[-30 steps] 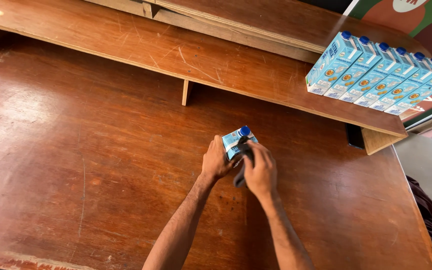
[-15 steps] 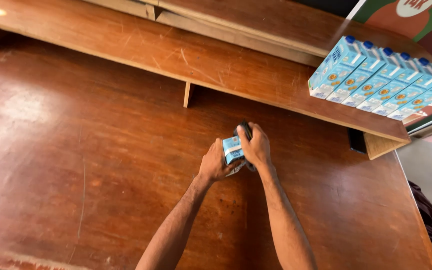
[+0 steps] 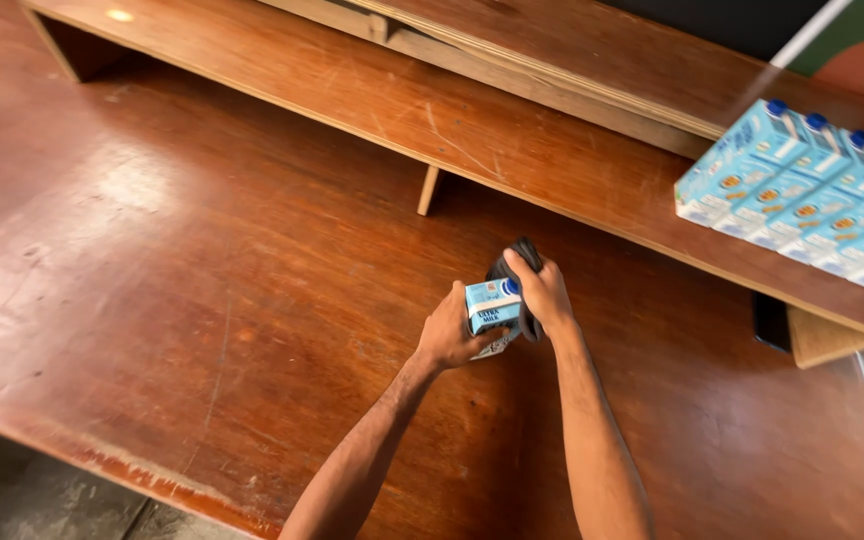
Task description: Wiping down a milk carton with a cleaning cloth on a wooden counter.
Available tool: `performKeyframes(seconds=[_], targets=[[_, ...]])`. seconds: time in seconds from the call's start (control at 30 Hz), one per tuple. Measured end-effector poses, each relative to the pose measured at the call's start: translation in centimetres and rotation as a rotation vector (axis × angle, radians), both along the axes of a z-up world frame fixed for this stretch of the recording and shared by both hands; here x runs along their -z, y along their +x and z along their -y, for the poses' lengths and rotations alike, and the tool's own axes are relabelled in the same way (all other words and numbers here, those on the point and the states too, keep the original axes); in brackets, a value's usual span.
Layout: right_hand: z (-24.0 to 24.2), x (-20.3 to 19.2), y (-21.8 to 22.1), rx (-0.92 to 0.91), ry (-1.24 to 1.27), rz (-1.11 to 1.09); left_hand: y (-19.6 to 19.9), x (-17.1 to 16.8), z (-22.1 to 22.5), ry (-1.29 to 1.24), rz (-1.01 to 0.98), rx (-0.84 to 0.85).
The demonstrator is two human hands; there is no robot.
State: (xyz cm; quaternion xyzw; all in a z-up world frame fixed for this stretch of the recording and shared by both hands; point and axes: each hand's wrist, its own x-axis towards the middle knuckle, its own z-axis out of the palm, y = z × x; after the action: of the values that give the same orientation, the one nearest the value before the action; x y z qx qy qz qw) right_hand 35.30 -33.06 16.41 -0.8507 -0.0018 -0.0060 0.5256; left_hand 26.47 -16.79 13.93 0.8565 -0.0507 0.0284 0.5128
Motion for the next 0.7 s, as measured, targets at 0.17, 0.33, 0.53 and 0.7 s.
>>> performKeyframes(seconds=[0.17, 0.33, 0.53, 0.7], targets=[[-3.7, 0.8, -4.3, -0.152, 0.238, 0.094, -2.6, -0.7, -3.9, -0.105, 0.044, -0.073], [-8.7, 1.8, -5.6, -0.249, 0.255, 0.111, -4.8, 0.1, -7.8, -0.307, 0.091, -0.211], [-13.7, 3.3, -5.6, -0.368, 0.151, 0.187, -8.2, -4.3, -12.7, 0.048, 0.084, -0.271], [-18.1, -0.3, -11.1, -0.488, -0.045, 0.472, -5.7, 0.1, -15.9, 0.534, -0.090, -0.235]])
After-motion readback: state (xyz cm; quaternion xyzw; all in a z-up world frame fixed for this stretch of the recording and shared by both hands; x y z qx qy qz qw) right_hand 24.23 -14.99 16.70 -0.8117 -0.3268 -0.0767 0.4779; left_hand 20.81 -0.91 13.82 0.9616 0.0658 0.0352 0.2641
